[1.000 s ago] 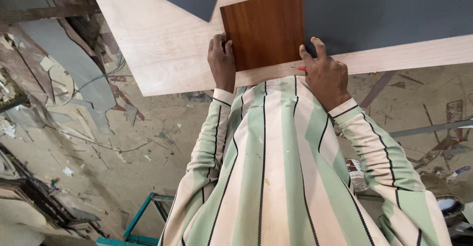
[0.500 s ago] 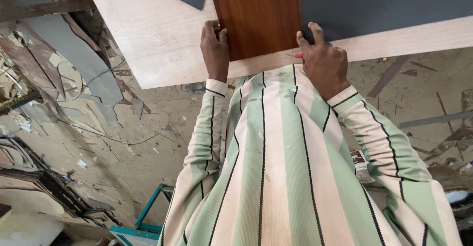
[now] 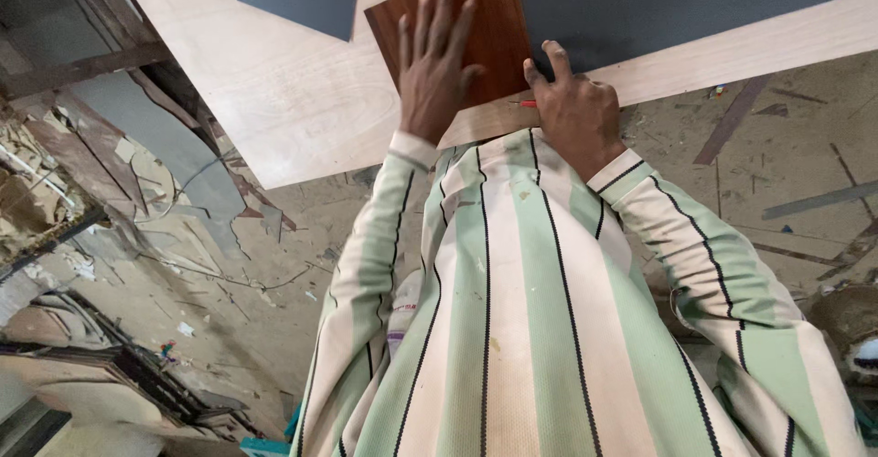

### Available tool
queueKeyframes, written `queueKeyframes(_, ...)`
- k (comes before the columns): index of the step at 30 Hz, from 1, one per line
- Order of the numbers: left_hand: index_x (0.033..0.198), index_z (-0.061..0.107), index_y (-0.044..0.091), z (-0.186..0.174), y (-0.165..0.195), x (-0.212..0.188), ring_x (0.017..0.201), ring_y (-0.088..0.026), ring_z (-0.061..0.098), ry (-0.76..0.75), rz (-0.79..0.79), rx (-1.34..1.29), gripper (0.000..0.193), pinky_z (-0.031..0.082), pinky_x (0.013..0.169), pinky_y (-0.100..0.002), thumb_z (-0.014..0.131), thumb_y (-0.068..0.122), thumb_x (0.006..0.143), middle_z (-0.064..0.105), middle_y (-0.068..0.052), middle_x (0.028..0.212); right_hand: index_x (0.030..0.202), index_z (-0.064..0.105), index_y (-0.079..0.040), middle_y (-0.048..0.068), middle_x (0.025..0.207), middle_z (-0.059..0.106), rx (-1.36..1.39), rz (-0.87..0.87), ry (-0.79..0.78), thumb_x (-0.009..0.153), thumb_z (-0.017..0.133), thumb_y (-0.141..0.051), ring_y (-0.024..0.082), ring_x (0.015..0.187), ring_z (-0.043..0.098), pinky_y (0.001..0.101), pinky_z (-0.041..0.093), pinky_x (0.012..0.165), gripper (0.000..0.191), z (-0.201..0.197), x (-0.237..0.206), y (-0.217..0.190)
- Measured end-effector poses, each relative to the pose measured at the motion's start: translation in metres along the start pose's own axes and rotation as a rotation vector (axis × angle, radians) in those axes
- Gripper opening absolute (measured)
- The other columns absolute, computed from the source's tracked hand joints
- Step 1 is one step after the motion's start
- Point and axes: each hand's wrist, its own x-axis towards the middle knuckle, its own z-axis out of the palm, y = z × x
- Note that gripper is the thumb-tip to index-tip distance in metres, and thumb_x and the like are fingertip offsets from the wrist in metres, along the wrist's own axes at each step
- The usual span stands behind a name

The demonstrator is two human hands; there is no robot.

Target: The person uses a red utility knife to cut a dark sheet of material on a light wooden workbench. They repeatedly position a brown rectangular template on the sheet, trace its edges with the knife, and remove the cut pieces. The process is repeated multiple times to produce several identical cutouts.

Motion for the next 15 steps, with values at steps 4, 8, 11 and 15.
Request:
queueKeyframes(4,0.167,0.017,0.020,0.005,0.019,0.036,0.160,-0.035,0.010,-0.107,-0.009,-0.017,0.126,0.015,0.130,-0.064,0.096,0.046,0.072,0.014,-0.010,0.172,0.139,0.070,-0.024,0.010,0.147,0.058,0.009,-0.006,0.044,0.095,0.067,-0.014,0.015,0.061,0.068,0.0285,0.055,0.051,0.046,0.006,-0.003,0.003)
queueKeyframes(8,0.166,0.014,0.017,0.005,0.035,0.049,0.159,-0.038,0.012,-0.244,-0.085,0.054,0.137,0.020,0.126,-0.071,0.098,0.041,0.061,0.017,-0.011,0.171,0.142,0.069,-0.022,0.013,0.147,0.058,0.045,-0.012,0.055,0.097,0.066,-0.014,0.016,0.065,0.070,0.0289,0.056,0.052,0.046,0.010,-0.004,0.006)
queueKeyframes(11,0.164,0.013,0.013,0.005,0.042,0.052,0.157,-0.041,0.011,-0.296,-0.107,0.095,0.142,0.024,0.119,-0.078,0.099,0.044,0.055,0.014,-0.013,0.170,0.145,0.069,-0.023,0.012,0.146,0.058,0.030,-0.010,0.066,0.100,0.065,-0.014,0.015,0.063,0.069,0.0276,0.054,0.049,0.046,0.011,-0.005,0.007)
queueKeyframes(15,0.162,0.013,0.009,0.010,0.049,0.051,0.156,-0.045,0.011,-0.292,-0.108,0.166,0.142,0.028,0.114,-0.085,0.099,0.044,0.056,0.011,-0.016,0.169,0.142,0.070,-0.024,0.011,0.142,0.060,0.014,-0.010,0.078,0.098,0.066,-0.016,0.011,0.058,0.065,0.0247,0.051,0.045,0.045,0.011,-0.007,0.007)
